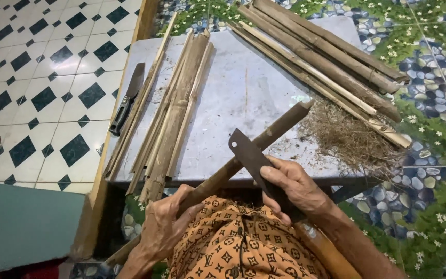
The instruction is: The person is using a knife to shave and split bamboo stalks on a small table.
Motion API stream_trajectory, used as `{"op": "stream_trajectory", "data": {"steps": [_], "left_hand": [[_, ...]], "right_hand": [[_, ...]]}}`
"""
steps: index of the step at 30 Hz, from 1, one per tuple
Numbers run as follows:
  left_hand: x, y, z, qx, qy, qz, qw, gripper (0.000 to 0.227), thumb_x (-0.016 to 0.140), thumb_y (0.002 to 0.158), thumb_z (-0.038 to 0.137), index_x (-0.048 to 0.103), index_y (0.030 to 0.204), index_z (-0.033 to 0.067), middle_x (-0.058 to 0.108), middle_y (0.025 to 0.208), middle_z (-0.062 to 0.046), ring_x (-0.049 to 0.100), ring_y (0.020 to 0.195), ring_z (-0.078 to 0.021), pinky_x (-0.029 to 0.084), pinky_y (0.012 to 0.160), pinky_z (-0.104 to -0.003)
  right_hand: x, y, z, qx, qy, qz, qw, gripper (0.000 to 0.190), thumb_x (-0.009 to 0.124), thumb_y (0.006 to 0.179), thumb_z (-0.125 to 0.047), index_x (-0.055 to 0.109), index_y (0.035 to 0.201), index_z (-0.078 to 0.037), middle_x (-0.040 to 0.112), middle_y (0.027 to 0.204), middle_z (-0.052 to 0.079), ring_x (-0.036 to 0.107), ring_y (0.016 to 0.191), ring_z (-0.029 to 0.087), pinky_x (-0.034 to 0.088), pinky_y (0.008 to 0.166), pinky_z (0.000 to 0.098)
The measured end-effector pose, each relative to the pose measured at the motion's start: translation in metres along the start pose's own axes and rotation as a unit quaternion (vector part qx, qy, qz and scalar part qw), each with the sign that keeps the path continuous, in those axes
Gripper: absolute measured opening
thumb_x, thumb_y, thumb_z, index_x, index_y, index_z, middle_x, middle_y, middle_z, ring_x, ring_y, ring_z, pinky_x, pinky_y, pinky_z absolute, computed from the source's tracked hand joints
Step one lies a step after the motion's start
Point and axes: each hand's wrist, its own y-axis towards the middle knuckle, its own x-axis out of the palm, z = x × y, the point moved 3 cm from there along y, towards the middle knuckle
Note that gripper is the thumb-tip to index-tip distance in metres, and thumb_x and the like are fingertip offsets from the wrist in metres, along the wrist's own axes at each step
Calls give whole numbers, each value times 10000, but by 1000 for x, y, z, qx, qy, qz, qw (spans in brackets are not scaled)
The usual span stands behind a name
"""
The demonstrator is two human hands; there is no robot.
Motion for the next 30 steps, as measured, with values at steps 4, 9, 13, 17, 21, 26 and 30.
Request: {"op": "stream_trajectory", "data": {"steps": [4, 9, 13, 17, 21, 26, 30], "left_hand": [[1, -5, -2, -22, -1, -19, 1000, 305, 579, 991, 463, 612, 1061, 168, 595, 637, 45, 512, 445, -72, 509, 446, -226], [1, -13, -11, -41, -4, -43, 998, 251, 671, 956, 409, 634, 1076, 193, 627, 641, 50, 556, 457, -85, 548, 484, -232], [-2, -12, -6, -45, -24, -39, 998, 272, 624, 973, 415, 633, 1092, 170, 616, 656, 43, 514, 447, -85, 527, 442, -209], [-3, -13, -17, -116, 8, -97, 988, 326, 622, 941, 523, 638, 1078, 228, 685, 730, 43, 621, 532, -98, 587, 568, -258], [14, -30, -55, -195, -32, -134, 971, 340, 634, 915, 520, 639, 1126, 253, 614, 786, 18, 616, 546, -87, 622, 539, -233], [5, -23, -47, -238, -65, -143, 959, 374, 629, 893, 532, 641, 1147, 257, 712, 778, 33, 730, 570, -80, 698, 536, -231], [18, -10, -40, -203, 21, -165, 965, 369, 626, 908, 604, 614, 1188, 365, 690, 788, 72, 665, 593, -103, 482, 601, -252]], "right_hand": [[-20, -6, 2, 32, 27, 59, 997, 424, 580, 1035, -220, 511, 1298, 105, 594, 509, 110, 579, 301, 167, 511, 223, 236], [-30, -12, -16, -34, -12, 141, 989, 363, 599, 1030, -257, 565, 1188, 69, 591, 532, 67, 547, 300, 119, 492, 226, 212], [11, -7, 0, 45, 26, 66, 996, 552, 613, 997, -254, 515, 1396, 115, 601, 518, 103, 580, 305, 153, 503, 224, 236], [-26, -10, -21, -6, 42, 166, 985, 365, 559, 1032, -213, 482, 1310, 9, 516, 492, 52, 485, 271, 125, 394, 194, 228], [-70, -24, -45, -87, -38, 196, 976, 253, 486, 1105, -283, 527, 1089, -34, 569, 550, 6, 519, 309, 113, 460, 222, 238], [-58, -28, -44, -112, -39, 263, 957, 260, 495, 1089, -284, 521, 961, -60, 527, 528, -9, 478, 302, 115, 424, 226, 242], [-64, -7, 4, -17, 5, 244, 970, 345, 541, 1055, -272, 569, 1118, 66, 568, 500, 96, 506, 280, 171, 420, 210, 266]]}}
